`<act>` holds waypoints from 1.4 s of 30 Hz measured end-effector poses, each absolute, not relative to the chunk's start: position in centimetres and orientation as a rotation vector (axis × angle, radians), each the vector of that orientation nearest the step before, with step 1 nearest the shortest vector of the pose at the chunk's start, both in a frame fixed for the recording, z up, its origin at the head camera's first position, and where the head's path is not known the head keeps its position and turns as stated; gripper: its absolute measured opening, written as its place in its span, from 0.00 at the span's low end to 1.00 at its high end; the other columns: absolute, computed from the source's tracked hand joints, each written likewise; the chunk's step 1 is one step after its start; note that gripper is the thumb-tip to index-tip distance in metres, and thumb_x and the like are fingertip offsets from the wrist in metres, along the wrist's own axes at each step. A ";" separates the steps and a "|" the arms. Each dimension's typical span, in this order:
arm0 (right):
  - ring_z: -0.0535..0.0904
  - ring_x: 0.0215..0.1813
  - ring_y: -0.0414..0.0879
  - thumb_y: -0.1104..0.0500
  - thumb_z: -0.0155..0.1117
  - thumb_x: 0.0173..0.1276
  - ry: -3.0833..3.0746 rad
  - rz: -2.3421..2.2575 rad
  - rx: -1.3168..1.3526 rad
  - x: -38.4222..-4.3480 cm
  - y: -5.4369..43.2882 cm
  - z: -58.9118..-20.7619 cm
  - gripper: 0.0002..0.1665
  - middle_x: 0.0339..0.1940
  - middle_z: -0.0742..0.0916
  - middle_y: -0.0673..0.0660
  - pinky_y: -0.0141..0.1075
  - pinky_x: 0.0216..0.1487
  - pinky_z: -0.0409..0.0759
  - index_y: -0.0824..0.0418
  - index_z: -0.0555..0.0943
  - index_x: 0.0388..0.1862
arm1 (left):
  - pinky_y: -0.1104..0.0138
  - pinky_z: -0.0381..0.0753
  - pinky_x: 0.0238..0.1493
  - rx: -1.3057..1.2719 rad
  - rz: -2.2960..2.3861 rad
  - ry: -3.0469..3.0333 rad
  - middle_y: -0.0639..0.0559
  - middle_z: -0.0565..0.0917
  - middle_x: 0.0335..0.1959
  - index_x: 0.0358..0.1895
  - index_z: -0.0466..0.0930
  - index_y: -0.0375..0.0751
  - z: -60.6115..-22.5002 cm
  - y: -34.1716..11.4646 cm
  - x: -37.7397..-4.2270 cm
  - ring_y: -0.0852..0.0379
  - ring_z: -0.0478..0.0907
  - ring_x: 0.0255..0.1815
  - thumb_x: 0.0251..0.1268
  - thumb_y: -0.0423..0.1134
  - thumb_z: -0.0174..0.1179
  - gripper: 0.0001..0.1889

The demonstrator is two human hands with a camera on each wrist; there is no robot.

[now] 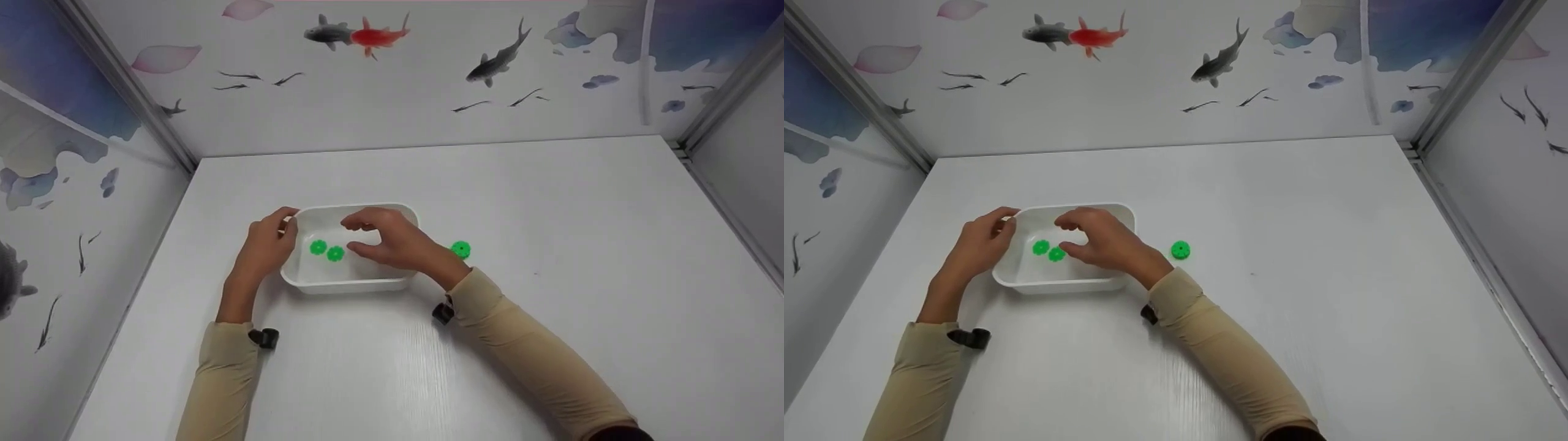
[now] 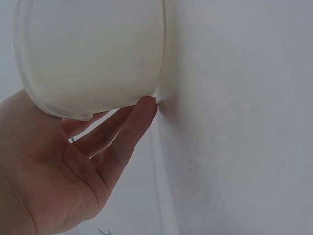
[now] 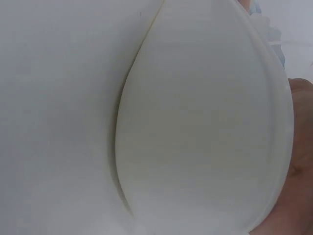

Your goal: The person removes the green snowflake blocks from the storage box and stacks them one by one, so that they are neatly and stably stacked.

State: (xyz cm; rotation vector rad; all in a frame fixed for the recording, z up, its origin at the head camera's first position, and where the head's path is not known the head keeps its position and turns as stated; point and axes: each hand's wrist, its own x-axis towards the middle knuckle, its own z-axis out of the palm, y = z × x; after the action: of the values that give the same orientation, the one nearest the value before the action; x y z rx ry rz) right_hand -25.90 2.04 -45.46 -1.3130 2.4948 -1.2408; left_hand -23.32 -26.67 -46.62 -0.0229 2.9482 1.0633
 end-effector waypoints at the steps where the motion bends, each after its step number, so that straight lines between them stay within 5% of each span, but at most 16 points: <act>1: 0.86 0.65 0.56 0.57 0.73 0.77 2.488 -1.239 -1.297 -25.9 1.7 -45.4 0.25 0.65 0.89 0.62 0.51 0.68 0.85 0.61 0.83 0.69 | 0.46 0.88 0.59 -0.023 1.062 2.948 0.38 0.88 0.59 0.74 0.77 0.45 -46.6 -26.7 -23.3 0.42 0.88 0.57 0.89 0.46 0.45 0.22; 32: 0.84 0.61 0.52 0.62 0.74 0.70 2.518 -0.856 -1.020 -27.0 -2.6 -46.3 0.28 0.61 0.89 0.61 0.45 0.70 0.81 0.66 0.83 0.68 | 0.47 0.87 0.58 -0.005 1.040 2.977 0.39 0.88 0.58 0.72 0.78 0.45 -46.6 -26.7 -23.7 0.43 0.87 0.55 0.89 0.46 0.45 0.21; 42: 0.79 0.55 0.49 0.57 0.76 0.69 2.572 -0.688 -0.971 -26.1 -3.8 -46.2 0.28 0.57 0.84 0.59 0.41 0.64 0.82 0.64 0.85 0.67 | 0.47 0.87 0.59 -0.034 1.022 2.952 0.38 0.88 0.59 0.74 0.77 0.45 -46.5 -26.6 -23.6 0.42 0.86 0.56 0.89 0.47 0.45 0.22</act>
State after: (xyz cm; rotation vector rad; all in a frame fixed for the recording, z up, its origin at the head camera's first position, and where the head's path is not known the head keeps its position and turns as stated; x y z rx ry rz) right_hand -26.05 -3.81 -46.24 -0.9709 2.5719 -0.6884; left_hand -23.58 -26.60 -46.55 -0.0337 2.9517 1.0219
